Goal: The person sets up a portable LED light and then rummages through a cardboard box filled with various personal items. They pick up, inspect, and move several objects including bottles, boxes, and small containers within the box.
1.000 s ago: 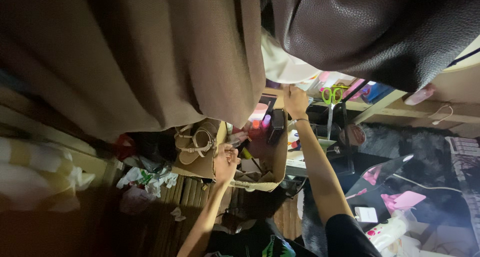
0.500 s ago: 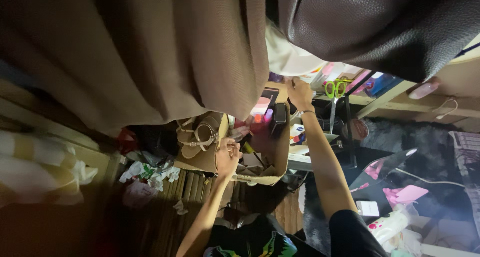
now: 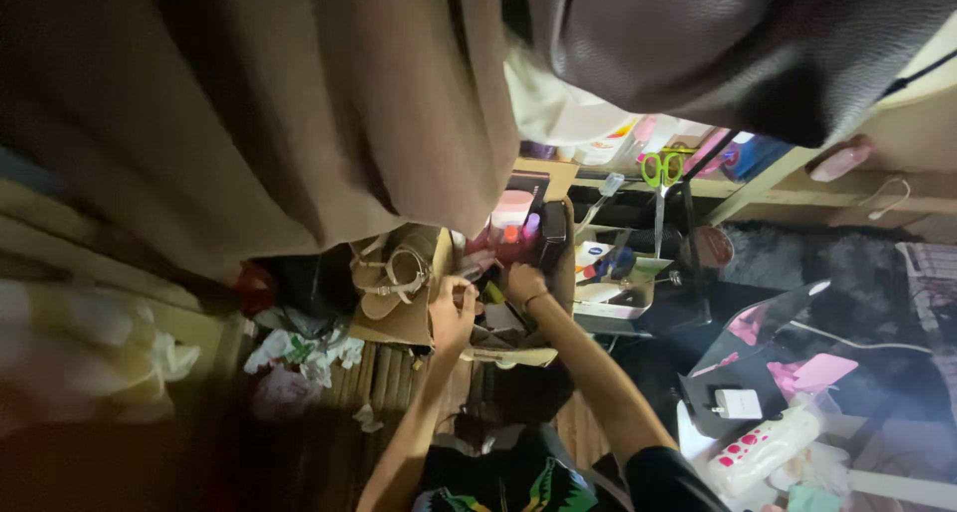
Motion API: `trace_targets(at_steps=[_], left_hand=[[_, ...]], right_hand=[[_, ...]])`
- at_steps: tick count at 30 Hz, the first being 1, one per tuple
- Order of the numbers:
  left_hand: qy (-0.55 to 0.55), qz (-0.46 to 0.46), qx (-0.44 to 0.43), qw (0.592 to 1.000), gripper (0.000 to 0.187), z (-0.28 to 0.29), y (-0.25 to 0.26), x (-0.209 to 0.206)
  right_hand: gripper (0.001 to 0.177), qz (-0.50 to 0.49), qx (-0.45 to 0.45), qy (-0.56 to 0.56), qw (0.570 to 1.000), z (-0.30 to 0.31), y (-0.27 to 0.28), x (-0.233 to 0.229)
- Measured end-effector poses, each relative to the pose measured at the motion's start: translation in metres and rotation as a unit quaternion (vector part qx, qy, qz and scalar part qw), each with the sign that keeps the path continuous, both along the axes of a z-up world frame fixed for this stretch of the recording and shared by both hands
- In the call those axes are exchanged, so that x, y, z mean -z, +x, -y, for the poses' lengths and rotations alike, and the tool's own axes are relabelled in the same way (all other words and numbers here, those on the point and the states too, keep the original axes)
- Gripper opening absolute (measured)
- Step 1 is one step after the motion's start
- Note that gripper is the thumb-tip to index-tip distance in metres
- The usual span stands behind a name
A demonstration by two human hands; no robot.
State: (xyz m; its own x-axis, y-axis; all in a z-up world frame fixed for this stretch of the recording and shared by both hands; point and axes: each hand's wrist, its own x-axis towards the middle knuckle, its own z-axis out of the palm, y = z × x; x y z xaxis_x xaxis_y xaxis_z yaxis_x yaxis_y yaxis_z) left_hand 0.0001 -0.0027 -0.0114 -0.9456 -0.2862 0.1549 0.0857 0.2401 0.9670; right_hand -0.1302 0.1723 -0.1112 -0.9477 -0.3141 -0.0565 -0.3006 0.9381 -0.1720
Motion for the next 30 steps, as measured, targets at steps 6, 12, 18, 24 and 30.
trace_targets(at_steps=[6,12,18,24,30], left_hand=[[-0.017,0.046,-0.010,0.999,0.013,-0.002,0.000,0.006],[-0.030,0.051,-0.021,0.998,0.012,0.000,-0.001,-0.003],[0.000,0.047,0.005,0.999,0.016,-0.001,-0.002,0.001],[0.047,0.020,0.031,0.998,0.016,-0.003,-0.005,0.009],[0.068,-0.005,0.051,0.996,0.016,-0.003,-0.007,0.011]], right_hand=[[0.081,0.127,0.118,-0.018,0.985,0.003,0.000,-0.002],[0.080,0.248,0.050,-0.222,0.942,-0.030,0.006,-0.066],[0.094,0.197,-0.122,-0.647,0.726,-0.082,0.040,-0.182],[0.080,0.287,-0.108,-0.727,0.615,-0.078,0.099,-0.273],[0.076,0.333,-0.256,-0.777,0.468,-0.078,0.097,-0.252]])
